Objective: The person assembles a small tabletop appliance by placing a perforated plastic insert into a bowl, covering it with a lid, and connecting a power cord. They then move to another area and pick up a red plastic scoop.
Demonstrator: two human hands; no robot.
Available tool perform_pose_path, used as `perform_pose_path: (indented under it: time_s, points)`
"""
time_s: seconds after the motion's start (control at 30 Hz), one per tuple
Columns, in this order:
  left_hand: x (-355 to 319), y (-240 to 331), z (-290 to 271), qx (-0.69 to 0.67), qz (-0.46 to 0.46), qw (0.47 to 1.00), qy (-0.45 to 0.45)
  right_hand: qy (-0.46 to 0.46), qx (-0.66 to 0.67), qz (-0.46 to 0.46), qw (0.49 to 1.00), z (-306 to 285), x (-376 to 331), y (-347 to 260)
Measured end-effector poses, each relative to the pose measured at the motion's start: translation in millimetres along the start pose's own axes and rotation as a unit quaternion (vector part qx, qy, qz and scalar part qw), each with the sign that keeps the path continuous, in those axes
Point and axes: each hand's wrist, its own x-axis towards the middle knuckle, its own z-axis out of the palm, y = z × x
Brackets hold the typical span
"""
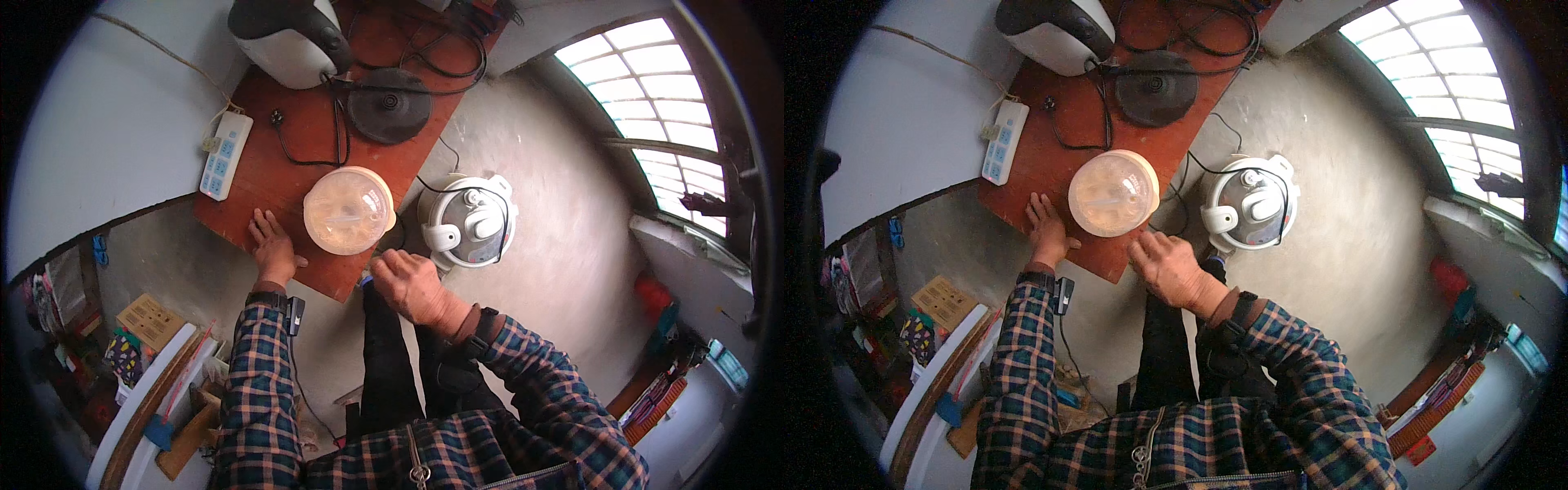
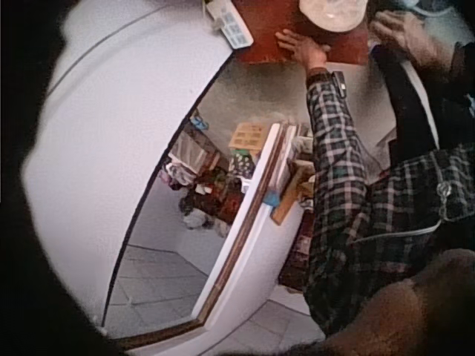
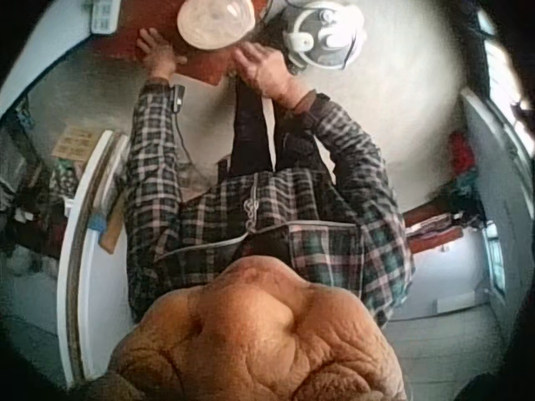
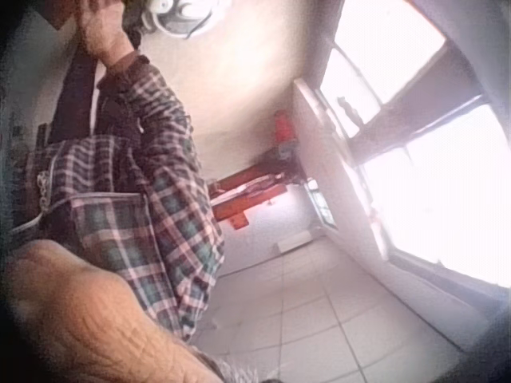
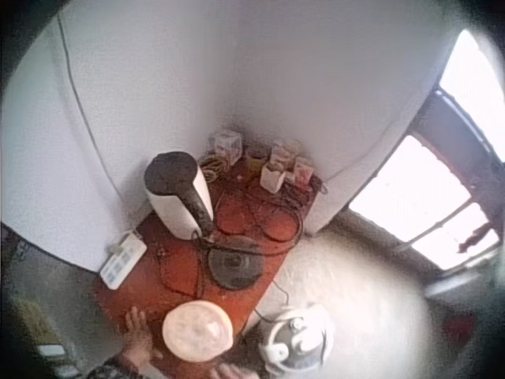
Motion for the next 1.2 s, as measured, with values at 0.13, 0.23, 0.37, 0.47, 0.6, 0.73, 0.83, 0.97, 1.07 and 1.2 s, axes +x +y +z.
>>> perform_pose_path:
  time_s: [0.13, 0.23, 0.37, 0.47, 0.6, 0.73, 0.83, 0.97, 1.07, 1.2]
  points:
    - [0.4, 1.6, -1.6, 0.009, -0.007, 1.000, -0.004, 0.047, 0.006, 0.084, 0.995, 12.8, -8.8, 29.9]
    - [-1.5, -1.0, 2.0, 0.017, 0.002, 1.000, 0.012, 0.072, 0.024, 0.170, 0.982, 20.1, -10.5, 46.2]
    - [-0.9, -3.8, 3.3, 0.039, 0.006, 0.999, 0.026, 0.063, 0.083, 0.197, 0.975, 28.4, 5.5, 60.6]
    - [0.9, -3.7, 1.6, 0.052, -0.004, 0.999, 0.012, 0.060, 0.149, 0.229, 0.960, 35.5, 17.7, 62.5]
    - [0.1, -4.0, -0.9, 0.031, -0.013, 0.999, -0.005, 0.054, 0.152, 0.246, 0.956, 40.4, 25.0, 67.1]
    - [-3.3, -4.5, -2.4, 0.046, -0.007, 0.999, 0.009, 0.050, 0.161, 0.247, 0.954, 43.2, 30.9, 70.9]
    - [-3.8, -4.0, -3.6, 0.047, -0.010, 0.999, 0.001, 0.040, 0.159, 0.234, 0.958, 42.7, 34.4, 72.9]
    - [-3.8, -3.3, -5.6, 0.036, -0.012, 0.999, -0.011, 0.042, 0.173, 0.210, 0.961, 39.3, 36.0, 73.9]
    - [-4.6, -3.0, -6.6, 0.033, -0.010, 0.999, -0.011, 0.052, 0.181, 0.203, 0.961, 37.7, 37.1, 73.2]
    - [-6.9, -3.2, -6.4, 0.038, 0.001, 0.999, 0.002, 0.027, 0.149, 0.205, 0.967, 38.6, 40.2, 71.4]
